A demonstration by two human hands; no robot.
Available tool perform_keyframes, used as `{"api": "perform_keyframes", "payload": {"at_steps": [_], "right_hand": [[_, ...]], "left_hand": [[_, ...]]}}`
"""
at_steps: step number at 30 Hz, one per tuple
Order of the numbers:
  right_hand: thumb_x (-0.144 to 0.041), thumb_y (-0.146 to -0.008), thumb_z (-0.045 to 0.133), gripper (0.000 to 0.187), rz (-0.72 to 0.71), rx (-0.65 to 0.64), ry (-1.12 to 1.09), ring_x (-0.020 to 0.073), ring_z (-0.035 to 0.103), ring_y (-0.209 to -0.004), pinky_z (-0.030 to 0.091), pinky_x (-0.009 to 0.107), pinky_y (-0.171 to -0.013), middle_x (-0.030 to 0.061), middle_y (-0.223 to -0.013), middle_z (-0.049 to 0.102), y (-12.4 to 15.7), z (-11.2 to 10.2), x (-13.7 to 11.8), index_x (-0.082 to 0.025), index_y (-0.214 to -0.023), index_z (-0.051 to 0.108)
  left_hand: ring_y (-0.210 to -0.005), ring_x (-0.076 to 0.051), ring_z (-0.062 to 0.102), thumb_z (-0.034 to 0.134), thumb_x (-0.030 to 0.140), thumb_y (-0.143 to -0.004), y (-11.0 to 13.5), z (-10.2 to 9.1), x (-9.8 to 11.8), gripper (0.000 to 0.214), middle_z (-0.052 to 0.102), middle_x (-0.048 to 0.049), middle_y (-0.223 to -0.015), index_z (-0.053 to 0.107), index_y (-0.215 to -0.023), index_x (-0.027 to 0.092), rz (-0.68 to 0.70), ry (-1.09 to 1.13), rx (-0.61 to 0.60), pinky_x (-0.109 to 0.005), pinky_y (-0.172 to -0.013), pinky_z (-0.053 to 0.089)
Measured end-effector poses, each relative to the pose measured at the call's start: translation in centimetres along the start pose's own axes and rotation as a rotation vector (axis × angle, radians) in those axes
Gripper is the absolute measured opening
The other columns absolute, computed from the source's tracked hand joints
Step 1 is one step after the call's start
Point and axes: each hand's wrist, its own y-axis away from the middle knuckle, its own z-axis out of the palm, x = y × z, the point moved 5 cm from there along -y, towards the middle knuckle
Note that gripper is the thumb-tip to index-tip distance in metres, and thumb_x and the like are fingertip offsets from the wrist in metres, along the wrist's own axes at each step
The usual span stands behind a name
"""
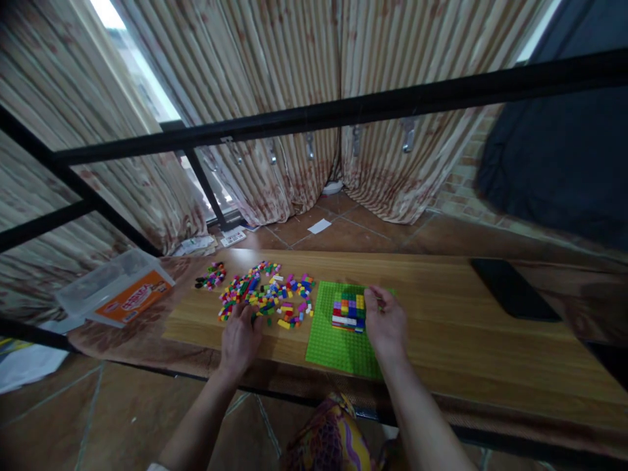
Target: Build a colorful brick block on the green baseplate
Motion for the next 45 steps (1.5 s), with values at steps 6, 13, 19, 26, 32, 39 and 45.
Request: {"api": "perform_keyframes", "payload": {"at_steps": [6, 13, 19, 26, 32, 39, 45], "right_hand": [[-0.044, -0.083, 0.055, 0.032, -0.162, 0.024, 0.007, 0.0211, 0.063, -0.08, 0.049, 0.038, -0.075, 0.0092, -0.093, 0.069, 1.1, -0.6, -3.3, -0.018, -0.096, 0.07], [-0.025, -0.085, 0.059, 0.015, -0.426, -0.454, -0.074, 0.0153, 0.06, -0.076, 0.048, 0.029, -0.07, 0.0023, -0.086, 0.067, 5.3, 1.2, -8.1, -0.023, -0.096, 0.069], [-0.017, -0.084, 0.059, 0.019, -0.45, -0.637, -0.054, 0.0139, 0.058, -0.076, 0.046, 0.027, -0.071, 0.0, -0.083, 0.061, 6.4, 1.8, -8.9, -0.025, -0.099, 0.067], [-0.022, -0.086, 0.059, 0.012, -0.424, -0.597, -0.079, 0.0145, 0.06, -0.077, 0.046, 0.028, -0.072, 0.0007, -0.082, 0.065, 6.0, 1.6, -8.6, -0.024, -0.091, 0.069], [-0.03, -0.082, 0.065, 0.012, -0.365, -0.544, -0.158, 0.0163, 0.061, -0.078, 0.049, 0.029, -0.07, 0.0027, -0.085, 0.066, 5.3, 1.4, -8.1, -0.023, -0.09, 0.072], [-0.033, -0.082, 0.065, 0.013, -0.394, -0.537, -0.117, 0.0175, 0.062, -0.082, 0.049, 0.031, -0.074, 0.0039, -0.089, 0.067, 5.1, 1.2, -8.1, -0.024, -0.088, 0.072], [-0.037, -0.081, 0.064, 0.017, -0.281, -0.44, -0.131, 0.0195, 0.062, -0.085, 0.048, 0.033, -0.075, 0.0038, -0.087, 0.068, 3.6, 0.5, -6.5, -0.024, -0.083, 0.074]], "left_hand": [[-0.076, -0.019, 0.063, 0.053, 0.025, -0.085, 1.3, -1.3, 2.5, 0.016, 0.065, -0.006, -0.088, 0.059, -0.098, 0.018, -0.115, 0.391, -0.011, -0.03, -0.068, 0.048], [-0.069, -0.013, 0.06, 0.066, 0.028, -0.075, 2.4, 0.9, 8.8, 0.017, 0.065, -0.002, -0.078, 0.065, -0.087, 0.016, -0.279, 1.214, -0.27, -0.023, -0.063, 0.046], [-0.061, -0.009, 0.055, 0.076, 0.03, -0.066, 2.2, 1.1, 11.7, 0.022, 0.063, 0.0012, -0.068, 0.067, -0.08, 0.015, -0.435, 1.468, -0.442, -0.018, -0.055, 0.042], [-0.059, -0.008, 0.056, 0.081, 0.033, -0.062, 2.2, 1.3, 12.6, 0.029, 0.064, 0.0002, -0.066, 0.067, -0.078, 0.013, -0.495, 1.575, -0.513, -0.019, -0.055, 0.042], [-0.058, -0.009, 0.057, 0.079, 0.041, -0.064, 2.8, 1.3, 12.9, 0.033, 0.064, -0.0017, -0.067, 0.067, -0.075, 0.013, -0.609, 1.633, -0.566, -0.02, -0.054, 0.041], [-0.056, -0.008, 0.051, 0.074, 0.042, -0.068, 2.3, 1.1, 13.2, 0.03, 0.06, 0.0, -0.063, 0.066, -0.069, 0.013, -0.505, 1.485, -0.514, -0.019, -0.054, 0.039], [-0.056, -0.009, 0.053, 0.068, 0.043, -0.072, 2.3, 1.6, 13.0, 0.03, 0.064, -0.0019, -0.071, 0.068, -0.075, 0.014, -0.49, 1.42, -0.489, -0.02, -0.054, 0.039]]}}
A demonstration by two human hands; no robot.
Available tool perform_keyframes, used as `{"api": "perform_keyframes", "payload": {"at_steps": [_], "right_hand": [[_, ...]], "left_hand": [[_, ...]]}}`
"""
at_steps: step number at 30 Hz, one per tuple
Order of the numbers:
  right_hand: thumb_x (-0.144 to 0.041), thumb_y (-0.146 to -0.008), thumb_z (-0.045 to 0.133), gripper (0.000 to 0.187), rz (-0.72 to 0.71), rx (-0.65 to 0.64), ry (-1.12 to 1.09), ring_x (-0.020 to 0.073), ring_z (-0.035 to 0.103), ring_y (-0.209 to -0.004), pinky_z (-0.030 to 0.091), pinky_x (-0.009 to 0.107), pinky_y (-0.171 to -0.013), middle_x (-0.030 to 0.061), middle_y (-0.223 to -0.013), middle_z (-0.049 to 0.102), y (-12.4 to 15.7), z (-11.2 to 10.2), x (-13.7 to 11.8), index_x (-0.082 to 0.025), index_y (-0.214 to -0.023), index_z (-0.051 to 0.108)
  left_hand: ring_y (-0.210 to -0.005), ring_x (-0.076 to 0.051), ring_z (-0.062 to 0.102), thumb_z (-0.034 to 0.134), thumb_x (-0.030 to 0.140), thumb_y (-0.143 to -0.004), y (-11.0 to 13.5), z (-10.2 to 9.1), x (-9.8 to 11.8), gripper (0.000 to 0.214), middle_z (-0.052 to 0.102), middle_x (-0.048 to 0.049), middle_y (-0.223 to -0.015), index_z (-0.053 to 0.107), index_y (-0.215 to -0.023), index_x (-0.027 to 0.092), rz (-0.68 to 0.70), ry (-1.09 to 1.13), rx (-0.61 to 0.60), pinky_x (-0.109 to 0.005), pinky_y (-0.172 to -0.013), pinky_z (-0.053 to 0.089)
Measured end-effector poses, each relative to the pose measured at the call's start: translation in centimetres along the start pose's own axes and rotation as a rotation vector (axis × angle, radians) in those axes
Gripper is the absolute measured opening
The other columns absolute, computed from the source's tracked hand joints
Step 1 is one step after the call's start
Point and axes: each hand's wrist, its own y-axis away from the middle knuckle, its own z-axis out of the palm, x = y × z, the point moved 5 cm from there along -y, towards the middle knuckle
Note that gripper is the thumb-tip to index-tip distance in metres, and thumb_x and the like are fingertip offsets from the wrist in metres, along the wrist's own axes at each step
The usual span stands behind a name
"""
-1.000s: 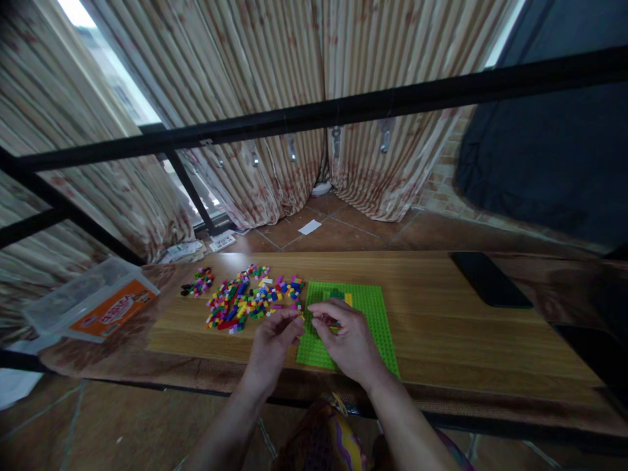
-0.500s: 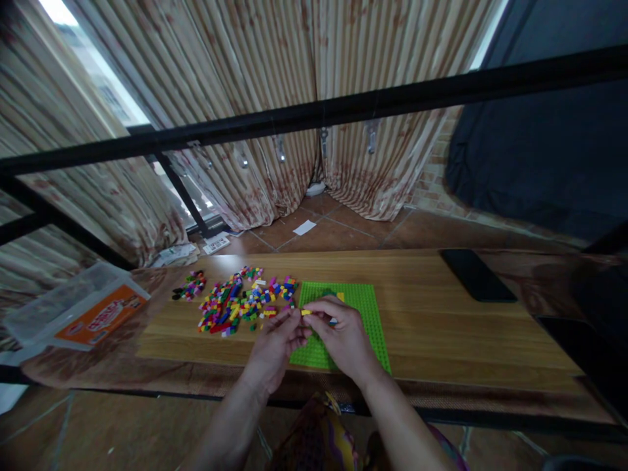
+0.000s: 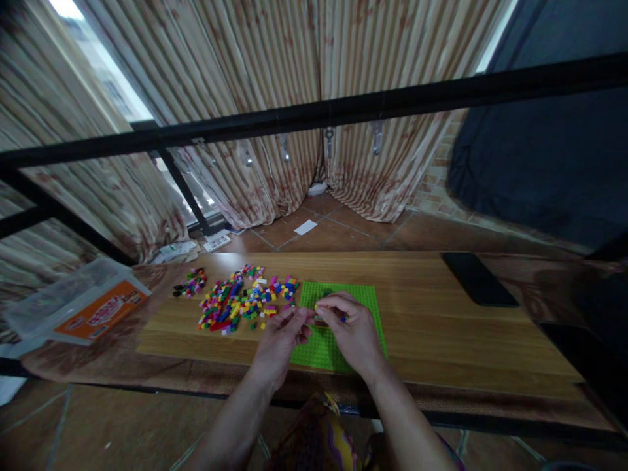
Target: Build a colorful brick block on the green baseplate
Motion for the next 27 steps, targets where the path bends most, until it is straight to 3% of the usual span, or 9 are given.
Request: {"api": "perform_keyframes", "payload": {"at_steps": [3, 5, 10, 18, 27], "right_hand": [[-0.042, -0.075, 0.068, 0.021, 0.149, 0.171, 0.008, 0.0208, 0.063, -0.083, 0.048, 0.036, -0.075, 0.0049, -0.086, 0.07, -0.4, -1.8, 2.1, -0.022, -0.079, 0.074], [-0.043, -0.072, 0.07, 0.023, 0.208, 0.205, 0.012, 0.0219, 0.063, -0.083, 0.048, 0.038, -0.077, 0.0057, -0.086, 0.07, -0.5, -2.4, 3.3, -0.022, -0.078, 0.075], [-0.046, -0.068, 0.072, 0.021, 0.165, 0.178, 0.08, 0.0233, 0.061, -0.091, 0.047, 0.044, -0.086, 0.0053, -0.094, 0.067, -0.6, -1.7, 4.0, -0.026, -0.072, 0.076], [-0.043, -0.071, 0.071, 0.016, 0.088, 0.134, 0.31, 0.0275, 0.053, -0.108, 0.036, 0.053, -0.098, 0.0077, -0.112, 0.059, -0.3, -0.9, 3.9, -0.029, -0.076, 0.077], [-0.043, -0.072, 0.07, 0.017, 0.08, 0.108, 0.404, 0.0289, 0.05, -0.114, 0.033, 0.052, -0.1, 0.0088, -0.117, 0.058, -0.3, -0.8, 4.4, -0.028, -0.077, 0.077]], "left_hand": [[-0.056, -0.009, 0.053, 0.068, 0.042, -0.071, -0.3, -1.6, -0.9, 0.027, 0.064, -0.0006, -0.069, 0.069, -0.077, 0.015, 0.003, -0.067, 0.074, -0.021, -0.054, 0.039], [-0.056, -0.01, 0.051, 0.069, 0.039, -0.069, -0.4, -2.8, -1.6, 0.025, 0.062, 0.0005, -0.066, 0.068, -0.075, 0.015, 0.005, -0.102, 0.114, -0.021, -0.053, 0.039], [-0.057, -0.011, 0.052, 0.066, 0.036, -0.069, -0.1, -4.6, -3.4, 0.021, 0.057, 0.0023, -0.06, 0.068, -0.073, 0.016, 0.008, -0.173, 0.123, -0.022, -0.054, 0.041], [-0.056, -0.011, 0.052, 0.064, 0.033, -0.07, -0.3, -4.9, -4.3, 0.018, 0.056, 0.0031, -0.058, 0.068, -0.076, 0.017, 0.02, -0.197, 0.106, -0.022, -0.054, 0.042], [-0.059, -0.012, 0.053, 0.062, 0.033, -0.075, -0.6, -5.2, -5.0, 0.018, 0.058, 0.002, -0.062, 0.068, -0.081, 0.018, 0.077, -0.259, 0.055, -0.023, -0.057, 0.043]]}}
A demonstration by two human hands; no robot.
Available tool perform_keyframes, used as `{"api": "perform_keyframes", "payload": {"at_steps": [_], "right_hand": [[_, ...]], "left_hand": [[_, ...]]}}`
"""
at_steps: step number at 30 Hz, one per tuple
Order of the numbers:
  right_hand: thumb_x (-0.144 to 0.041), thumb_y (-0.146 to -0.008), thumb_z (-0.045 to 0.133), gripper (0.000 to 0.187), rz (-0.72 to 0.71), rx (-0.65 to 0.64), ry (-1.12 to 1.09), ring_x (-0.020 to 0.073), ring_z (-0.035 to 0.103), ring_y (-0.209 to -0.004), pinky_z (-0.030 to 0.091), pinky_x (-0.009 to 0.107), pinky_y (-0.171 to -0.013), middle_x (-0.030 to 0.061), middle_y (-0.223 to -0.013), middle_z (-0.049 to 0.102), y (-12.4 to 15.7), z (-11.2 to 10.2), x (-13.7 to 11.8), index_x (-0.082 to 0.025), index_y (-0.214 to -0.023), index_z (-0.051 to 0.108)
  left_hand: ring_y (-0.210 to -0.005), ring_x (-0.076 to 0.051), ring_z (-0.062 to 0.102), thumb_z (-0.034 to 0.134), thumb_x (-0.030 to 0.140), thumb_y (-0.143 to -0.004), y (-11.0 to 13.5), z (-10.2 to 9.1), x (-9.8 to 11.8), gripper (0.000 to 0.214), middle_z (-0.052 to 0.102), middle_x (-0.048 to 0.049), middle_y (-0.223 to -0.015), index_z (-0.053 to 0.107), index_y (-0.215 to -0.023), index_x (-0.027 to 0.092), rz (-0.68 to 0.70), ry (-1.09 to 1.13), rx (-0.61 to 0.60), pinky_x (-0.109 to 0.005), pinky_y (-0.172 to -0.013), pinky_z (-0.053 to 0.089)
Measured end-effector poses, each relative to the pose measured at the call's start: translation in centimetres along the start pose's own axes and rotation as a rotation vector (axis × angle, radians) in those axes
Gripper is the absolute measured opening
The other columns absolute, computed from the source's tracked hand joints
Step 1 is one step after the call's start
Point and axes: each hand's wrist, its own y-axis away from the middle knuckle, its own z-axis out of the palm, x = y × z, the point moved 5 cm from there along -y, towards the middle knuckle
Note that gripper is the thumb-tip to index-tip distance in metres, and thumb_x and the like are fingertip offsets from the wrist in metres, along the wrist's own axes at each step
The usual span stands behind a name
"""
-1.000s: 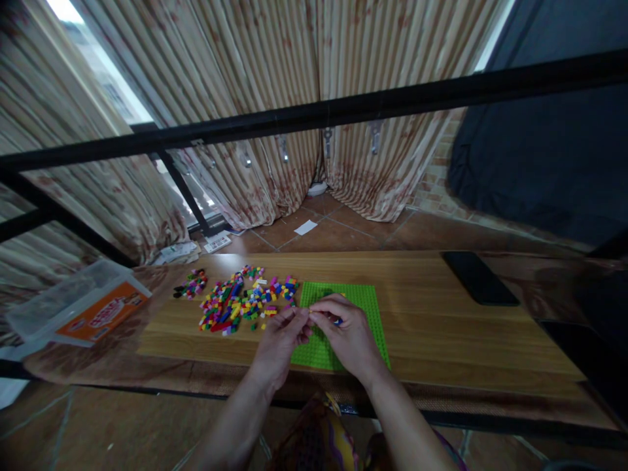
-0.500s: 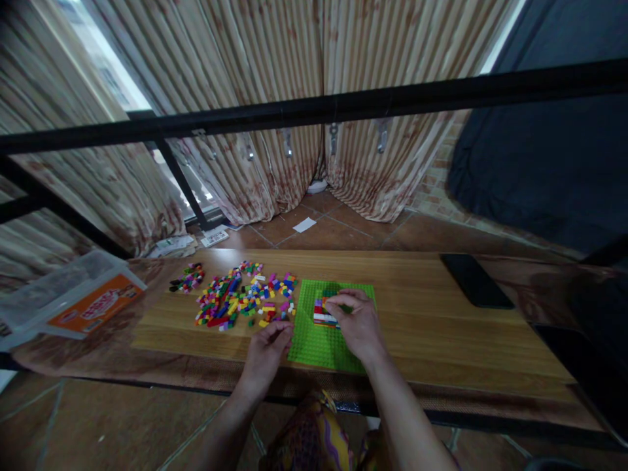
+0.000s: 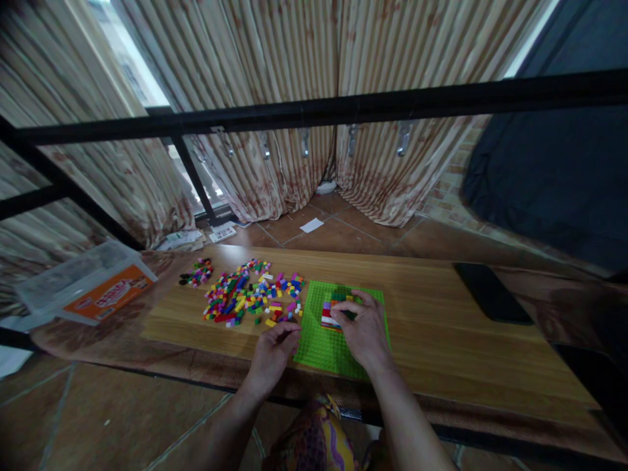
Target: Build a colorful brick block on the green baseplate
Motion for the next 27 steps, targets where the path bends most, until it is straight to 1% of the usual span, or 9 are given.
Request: {"api": "perform_keyframes", "payload": {"at_steps": [4, 10, 14, 17, 22, 27], "right_hand": [[-0.042, -0.07, 0.07, 0.016, 0.012, 0.004, -0.015, 0.0294, 0.052, -0.113, 0.035, 0.051, -0.098, 0.0088, -0.113, 0.059, -0.1, 0.1, 0.0, -0.028, -0.075, 0.076], [-0.041, -0.061, 0.075, 0.017, 0.169, 0.037, -0.207, 0.0273, 0.059, -0.098, 0.04, 0.05, -0.094, 0.005, -0.098, 0.065, -0.3, 0.7, 0.9, -0.026, -0.07, 0.073], [-0.039, -0.059, 0.076, 0.024, 0.265, 0.057, -0.268, 0.0248, 0.062, -0.082, 0.047, 0.044, -0.08, 0.0044, -0.084, 0.067, -0.1, 1.3, 1.5, -0.022, -0.073, 0.071], [-0.039, -0.058, 0.076, 0.026, 0.316, 0.062, -0.312, 0.0223, 0.062, -0.073, 0.049, 0.039, -0.07, 0.0039, -0.079, 0.067, 0.1, 1.6, 1.8, -0.019, -0.074, 0.069], [-0.036, -0.054, 0.078, 0.025, 0.36, 0.072, -0.393, 0.0205, 0.062, -0.068, 0.049, 0.035, -0.063, 0.0019, -0.075, 0.066, 0.2, 2.1, 2.0, -0.02, -0.069, 0.067], [-0.035, -0.05, 0.081, 0.025, 0.372, 0.085, -0.478, 0.0208, 0.062, -0.065, 0.048, 0.033, -0.059, 0.0013, -0.07, 0.067, 0.1, 2.0, 1.6, -0.02, -0.065, 0.068]], "left_hand": [[-0.058, -0.012, 0.054, 0.062, 0.032, -0.074, 0.0, 0.0, 0.0, 0.016, 0.058, 0.0023, -0.061, 0.068, -0.08, 0.018, 0.006, -0.017, 0.003, -0.023, -0.056, 0.042], [-0.059, -0.013, 0.055, 0.062, 0.034, -0.075, 0.0, 0.0, -0.2, 0.018, 0.06, 0.0021, -0.063, 0.069, -0.082, 0.018, -0.007, -0.015, -0.004, -0.023, -0.056, 0.042], [-0.059, -0.013, 0.055, 0.062, 0.033, -0.075, 0.0, -0.1, -0.2, 0.017, 0.06, 0.0017, -0.063, 0.069, -0.082, 0.019, -0.001, -0.025, -0.007, -0.023, -0.056, 0.042], [-0.06, -0.013, 0.055, 0.062, 0.033, -0.075, 0.0, -0.1, -0.3, 0.017, 0.06, 0.0012, -0.063, 0.069, -0.082, 0.018, 0.004, -0.027, -0.011, -0.023, -0.057, 0.043], [-0.059, -0.012, 0.054, 0.062, 0.034, -0.075, -0.1, -0.1, -0.4, 0.018, 0.059, 0.0022, -0.063, 0.068, -0.082, 0.018, 0.01, -0.016, -0.019, -0.022, -0.056, 0.042], [-0.055, -0.012, 0.051, 0.062, 0.033, -0.074, 0.1, 0.0, 0.0, 0.017, 0.056, 0.0029, -0.059, 0.067, -0.078, 0.017, -0.023, 0.009, -0.006, -0.023, -0.054, 0.041]]}}
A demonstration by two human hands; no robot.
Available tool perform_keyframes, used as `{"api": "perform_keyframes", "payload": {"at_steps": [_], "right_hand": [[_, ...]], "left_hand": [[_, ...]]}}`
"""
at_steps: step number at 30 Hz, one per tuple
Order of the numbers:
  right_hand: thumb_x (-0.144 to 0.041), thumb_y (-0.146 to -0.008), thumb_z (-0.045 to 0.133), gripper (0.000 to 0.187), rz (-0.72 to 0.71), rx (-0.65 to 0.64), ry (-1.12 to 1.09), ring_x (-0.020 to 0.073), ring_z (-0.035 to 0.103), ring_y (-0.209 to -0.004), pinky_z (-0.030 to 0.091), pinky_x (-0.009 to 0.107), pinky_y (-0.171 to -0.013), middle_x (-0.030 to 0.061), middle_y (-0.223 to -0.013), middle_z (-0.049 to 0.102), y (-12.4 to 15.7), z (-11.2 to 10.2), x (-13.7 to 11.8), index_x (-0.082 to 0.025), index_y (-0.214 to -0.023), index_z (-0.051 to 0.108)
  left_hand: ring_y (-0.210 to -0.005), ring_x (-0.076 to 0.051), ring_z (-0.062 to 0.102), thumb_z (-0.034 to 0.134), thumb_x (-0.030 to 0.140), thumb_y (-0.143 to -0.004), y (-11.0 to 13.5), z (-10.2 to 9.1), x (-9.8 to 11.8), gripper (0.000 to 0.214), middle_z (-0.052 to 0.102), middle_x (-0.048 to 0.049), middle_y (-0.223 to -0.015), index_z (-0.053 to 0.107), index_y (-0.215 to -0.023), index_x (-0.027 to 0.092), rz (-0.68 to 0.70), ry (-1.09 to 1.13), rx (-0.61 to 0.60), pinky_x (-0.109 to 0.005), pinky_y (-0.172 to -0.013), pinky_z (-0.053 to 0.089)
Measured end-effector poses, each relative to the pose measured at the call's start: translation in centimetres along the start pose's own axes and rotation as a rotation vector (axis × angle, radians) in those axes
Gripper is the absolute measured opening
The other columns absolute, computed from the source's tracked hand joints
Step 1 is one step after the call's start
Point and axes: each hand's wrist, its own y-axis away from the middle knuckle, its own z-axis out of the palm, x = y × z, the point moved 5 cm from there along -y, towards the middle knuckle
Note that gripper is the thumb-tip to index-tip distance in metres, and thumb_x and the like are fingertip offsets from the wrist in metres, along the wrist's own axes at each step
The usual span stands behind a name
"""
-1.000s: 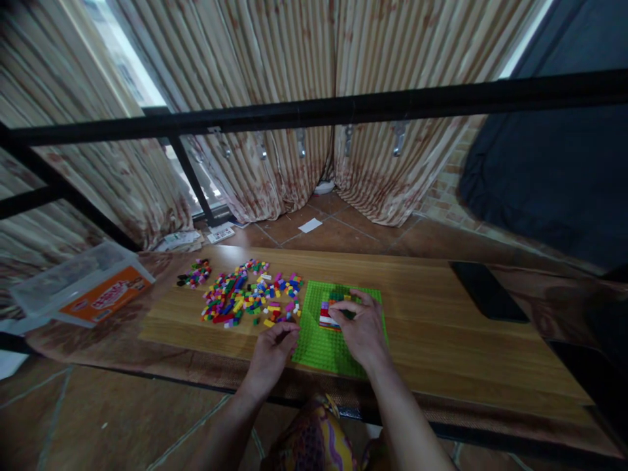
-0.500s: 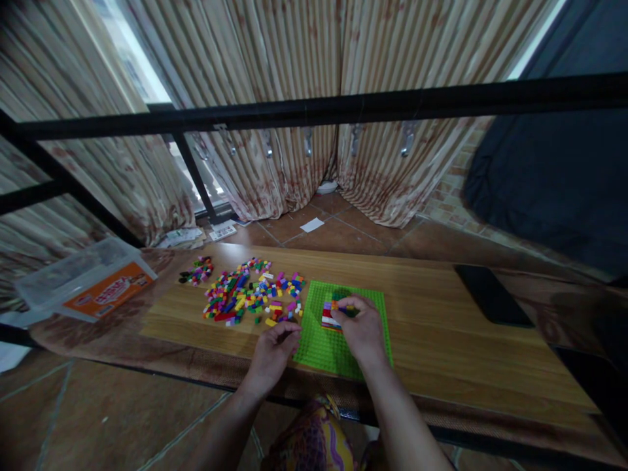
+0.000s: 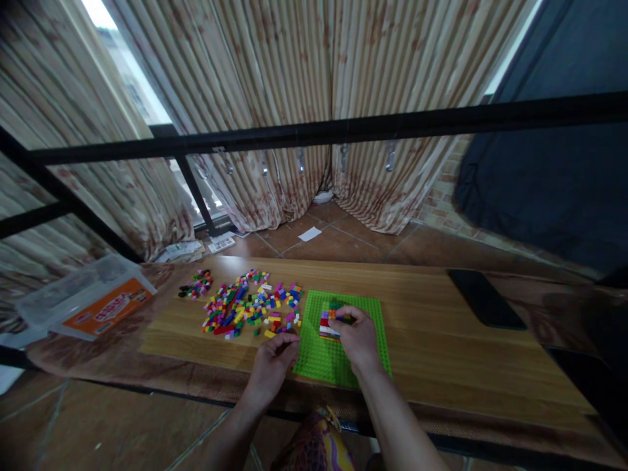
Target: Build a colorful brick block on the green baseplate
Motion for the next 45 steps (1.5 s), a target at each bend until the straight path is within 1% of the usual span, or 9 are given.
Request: {"api": "perform_keyframes", "payload": {"at_steps": [5, 9, 13, 17, 26, 31, 35, 39, 45], "right_hand": [[-0.039, -0.048, 0.083, 0.031, 0.022, -0.028, -0.112, 0.0197, 0.063, -0.065, 0.047, 0.031, -0.06, 0.0022, -0.07, 0.069, 0.1, -0.7, -0.9, -0.019, -0.069, 0.071], [-0.045, -0.057, 0.077, 0.031, 0.057, 0.077, -0.197, 0.0177, 0.061, -0.071, 0.045, 0.03, -0.064, 0.0016, -0.073, 0.068, -0.2, -2.3, -0.9, -0.02, -0.074, 0.069], [-0.044, -0.058, 0.076, 0.03, 0.113, 0.15, -0.237, 0.0163, 0.059, -0.075, 0.043, 0.029, -0.064, 0.0004, -0.077, 0.066, -0.2, -3.1, -0.3, -0.02, -0.074, 0.068], [-0.038, -0.055, 0.078, 0.028, 0.141, 0.196, -0.27, 0.0161, 0.058, -0.078, 0.043, 0.029, -0.066, 0.0001, -0.08, 0.064, -0.1, -3.4, 0.0, -0.02, -0.075, 0.068], [-0.035, -0.055, 0.076, 0.024, 0.161, 0.192, -0.222, 0.015, 0.056, -0.074, 0.043, 0.027, -0.06, -0.0007, -0.077, 0.061, 0.0, -3.5, -0.3, -0.02, -0.071, 0.066], [-0.036, -0.054, 0.077, 0.027, 0.142, 0.145, -0.199, 0.0145, 0.057, -0.072, 0.044, 0.026, -0.058, -0.001, -0.075, 0.061, 0.0, -3.3, -0.3, -0.019, -0.072, 0.066], [-0.034, -0.056, 0.075, 0.024, 0.149, 0.149, -0.178, 0.0134, 0.058, -0.069, 0.045, 0.025, -0.057, -0.0007, -0.075, 0.063, 0.0, -3.2, -0.2, -0.019, -0.072, 0.067], [-0.032, -0.06, 0.075, 0.018, 0.136, 0.157, -0.199, 0.0117, 0.059, -0.067, 0.046, 0.023, -0.056, -0.0015, -0.072, 0.064, -0.2, -3.2, -0.1, -0.019, -0.071, 0.068], [-0.032, -0.057, 0.078, 0.02, 0.149, 0.185, -0.22, 0.0109, 0.059, -0.064, 0.044, 0.021, -0.053, -0.002, -0.068, 0.065, -0.1, -3.1, -0.6, -0.019, -0.069, 0.07]], "left_hand": [[-0.064, -0.014, 0.057, 0.061, 0.035, -0.074, 1.1, -1.6, 0.4, 0.021, 0.063, -0.0001, -0.067, 0.068, -0.079, 0.016, 0.036, -0.034, 0.041, -0.024, -0.059, 0.045], [-0.068, -0.016, 0.06, 0.061, 0.034, -0.074, 2.0, -4.6, 0.3, 0.023, 0.066, -0.0021, -0.073, 0.068, -0.084, 0.015, 0.05, -0.097, 0.151, -0.026, -0.064, 0.048], [-0.078, -0.019, 0.063, 0.058, 0.029, -0.076, 2.6, -6.6, 0.6, 0.02, 0.069, -0.0045, -0.082, 0.068, -0.088, 0.016, 0.084, -0.21, 0.222, -0.029, -0.073, 0.049], [-0.087, -0.019, 0.064, 0.056, 0.02, -0.078, 3.0, -7.4, 1.0, 0.019, 0.069, -0.0064, -0.091, 0.067, -0.092, 0.016, 0.13, -0.343, 0.293, -0.032, -0.082, 0.048], [-0.088, -0.018, 0.063, 0.053, 0.013, -0.079, 3.0, -8.7, 1.5, 0.018, 0.067, -0.0049, -0.092, 0.064, -0.093, 0.017, 0.193, -0.538, 0.391, -0.029, -0.081, 0.047], [-0.082, -0.016, 0.063, 0.052, 0.013, -0.082, 1.8, -10.6, 2.4, 0.019, 0.065, -0.0047, -0.09, 0.062, -0.097, 0.017, 0.204, -0.674, 0.473, -0.026, -0.074, 0.047], [-0.09, -0.018, 0.063, 0.054, 0.013, -0.082, -0.6, -11.8, 3.6, 0.024, 0.064, -0.0079, -0.104, 0.062, -0.104, 0.018, 0.182, -0.889, 0.503, -0.027, -0.078, 0.047], [-0.095, -0.021, 0.062, 0.057, 0.02, -0.083, -3.0, -11.8, 4.2, 0.025, 0.063, -0.0095, -0.109, 0.063, -0.108, 0.019, 0.166, -1.11, 0.431, -0.028, -0.08, 0.047], [-0.089, -0.021, 0.063, 0.055, 0.023, -0.084, -4.3, -11.4, 4.2, 0.021, 0.064, -0.0095, -0.105, 0.065, -0.102, 0.02, 0.159, -1.144, 0.394, -0.029, -0.077, 0.047]]}}
